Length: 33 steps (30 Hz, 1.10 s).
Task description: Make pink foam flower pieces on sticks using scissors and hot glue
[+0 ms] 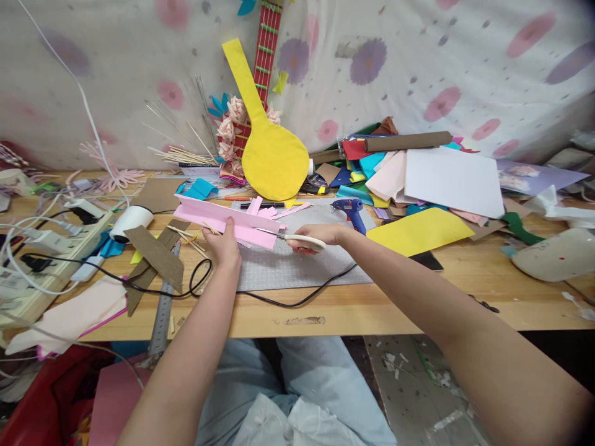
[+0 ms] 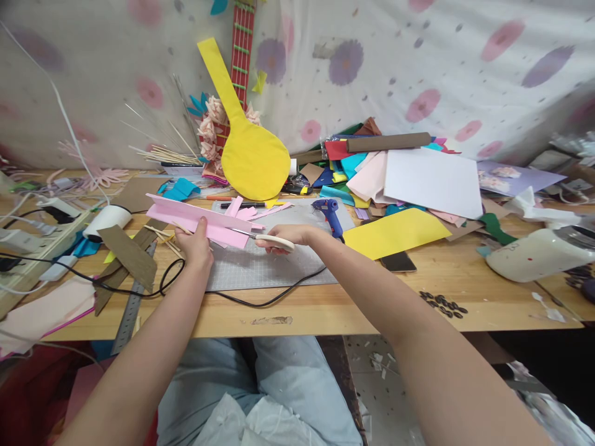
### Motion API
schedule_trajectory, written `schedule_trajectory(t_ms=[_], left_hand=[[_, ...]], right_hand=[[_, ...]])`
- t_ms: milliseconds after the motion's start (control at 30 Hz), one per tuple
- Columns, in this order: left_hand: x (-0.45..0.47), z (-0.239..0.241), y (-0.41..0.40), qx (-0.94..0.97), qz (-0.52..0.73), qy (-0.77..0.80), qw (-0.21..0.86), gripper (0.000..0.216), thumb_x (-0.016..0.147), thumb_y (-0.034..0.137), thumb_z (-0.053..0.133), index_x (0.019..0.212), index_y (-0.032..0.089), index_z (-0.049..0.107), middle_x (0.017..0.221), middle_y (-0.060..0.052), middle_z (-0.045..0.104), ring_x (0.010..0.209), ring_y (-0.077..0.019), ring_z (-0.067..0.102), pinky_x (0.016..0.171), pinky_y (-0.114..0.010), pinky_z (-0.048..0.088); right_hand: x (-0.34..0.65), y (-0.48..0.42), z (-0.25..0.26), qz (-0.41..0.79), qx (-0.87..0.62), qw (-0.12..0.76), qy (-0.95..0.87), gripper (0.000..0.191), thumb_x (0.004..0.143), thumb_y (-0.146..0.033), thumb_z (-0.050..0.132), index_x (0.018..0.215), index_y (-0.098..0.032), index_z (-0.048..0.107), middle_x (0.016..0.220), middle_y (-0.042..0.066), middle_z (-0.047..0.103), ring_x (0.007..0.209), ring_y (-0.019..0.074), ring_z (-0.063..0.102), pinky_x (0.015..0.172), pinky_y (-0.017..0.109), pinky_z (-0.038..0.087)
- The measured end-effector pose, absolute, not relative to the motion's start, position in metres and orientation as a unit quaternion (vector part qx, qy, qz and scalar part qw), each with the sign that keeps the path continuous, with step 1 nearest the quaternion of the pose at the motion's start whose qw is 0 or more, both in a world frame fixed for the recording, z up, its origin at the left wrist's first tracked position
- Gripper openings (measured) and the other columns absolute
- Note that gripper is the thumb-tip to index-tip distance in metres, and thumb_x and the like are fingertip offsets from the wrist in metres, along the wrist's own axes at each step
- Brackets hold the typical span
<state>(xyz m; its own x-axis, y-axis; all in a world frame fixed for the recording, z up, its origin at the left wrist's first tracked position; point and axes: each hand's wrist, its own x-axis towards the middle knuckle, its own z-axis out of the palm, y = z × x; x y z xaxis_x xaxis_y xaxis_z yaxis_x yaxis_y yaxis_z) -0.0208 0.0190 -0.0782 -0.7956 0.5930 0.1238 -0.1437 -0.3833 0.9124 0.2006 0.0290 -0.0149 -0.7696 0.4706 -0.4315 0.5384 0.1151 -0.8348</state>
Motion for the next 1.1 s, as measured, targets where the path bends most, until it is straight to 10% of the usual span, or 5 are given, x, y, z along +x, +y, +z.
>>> schedule_trajectory(t_ms=[1100], left_hand=[[-0.004, -0.074, 0.010, 0.258, 0.796, 0.477, 0.271, 0.041, 0.062, 0.020, 0.068, 0.095, 0.016, 0.044, 0.100, -0.008, 0.059, 0.085, -0.0118, 0.059, 0.081, -0.028, 0.047]], right_hand=[[0.194, 0.027, -0.024, -0.570, 0.307, 0.000, 0.762, 0.051, 0.071, -0.062, 0.047, 0.070, -0.012, 0.053, 0.052, -0.002, 0.048, 0.043, 0.0054, 0.042, 0.041, 0.018, 0.033]])
